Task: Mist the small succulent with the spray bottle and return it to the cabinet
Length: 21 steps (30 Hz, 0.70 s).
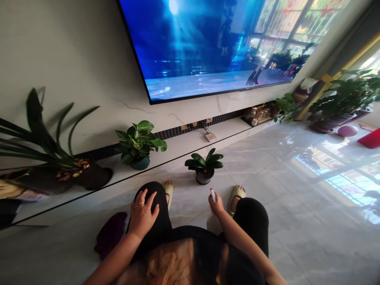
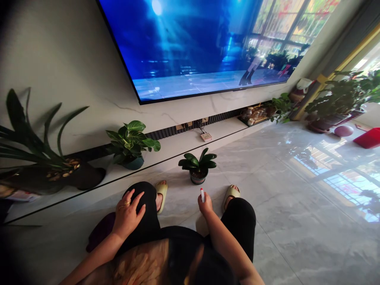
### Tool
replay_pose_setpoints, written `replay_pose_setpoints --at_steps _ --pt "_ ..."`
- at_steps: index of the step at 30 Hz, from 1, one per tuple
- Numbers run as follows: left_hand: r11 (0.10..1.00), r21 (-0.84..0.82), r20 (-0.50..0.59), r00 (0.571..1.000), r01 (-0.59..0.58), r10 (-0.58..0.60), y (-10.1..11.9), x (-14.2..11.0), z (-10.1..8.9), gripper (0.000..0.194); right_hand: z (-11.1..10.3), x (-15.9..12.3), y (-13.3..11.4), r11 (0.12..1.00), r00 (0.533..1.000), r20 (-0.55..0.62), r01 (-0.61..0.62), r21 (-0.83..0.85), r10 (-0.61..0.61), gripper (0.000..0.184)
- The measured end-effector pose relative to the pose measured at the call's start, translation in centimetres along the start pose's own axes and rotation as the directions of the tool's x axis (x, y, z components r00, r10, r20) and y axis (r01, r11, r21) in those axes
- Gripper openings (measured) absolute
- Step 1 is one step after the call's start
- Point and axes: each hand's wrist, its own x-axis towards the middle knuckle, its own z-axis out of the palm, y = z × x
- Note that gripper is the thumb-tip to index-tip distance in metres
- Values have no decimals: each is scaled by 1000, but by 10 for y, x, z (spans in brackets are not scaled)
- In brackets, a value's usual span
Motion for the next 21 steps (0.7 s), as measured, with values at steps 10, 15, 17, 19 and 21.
replay_pose_setpoints --at_steps 10,15,17,19,21 --pt "1000 -23 -9 1000 0 -1 -1 0 0 44 0 -6 -4 999 1000 10 27 -29 -27 22" --pt "1000 -4 -6 1000 3 -3 -1 0 0 43 -8 -6 -14 966 966 11 258 -13 -258 38" --pt "1000 6 -9 1000 -5 5 -2 0 0 43 -11 -6 -19 952 952 15 307 -10 -306 41" --pt "1000 10 -12 1000 -6 6 -2 0 0 43 -13 -6 -22 948 948 23 318 -6 -317 41" --pt "1000 11 -17 1000 -6 6 -1 0 0 43 -14 -6 -23 951 951 25 308 -3 -308 39"
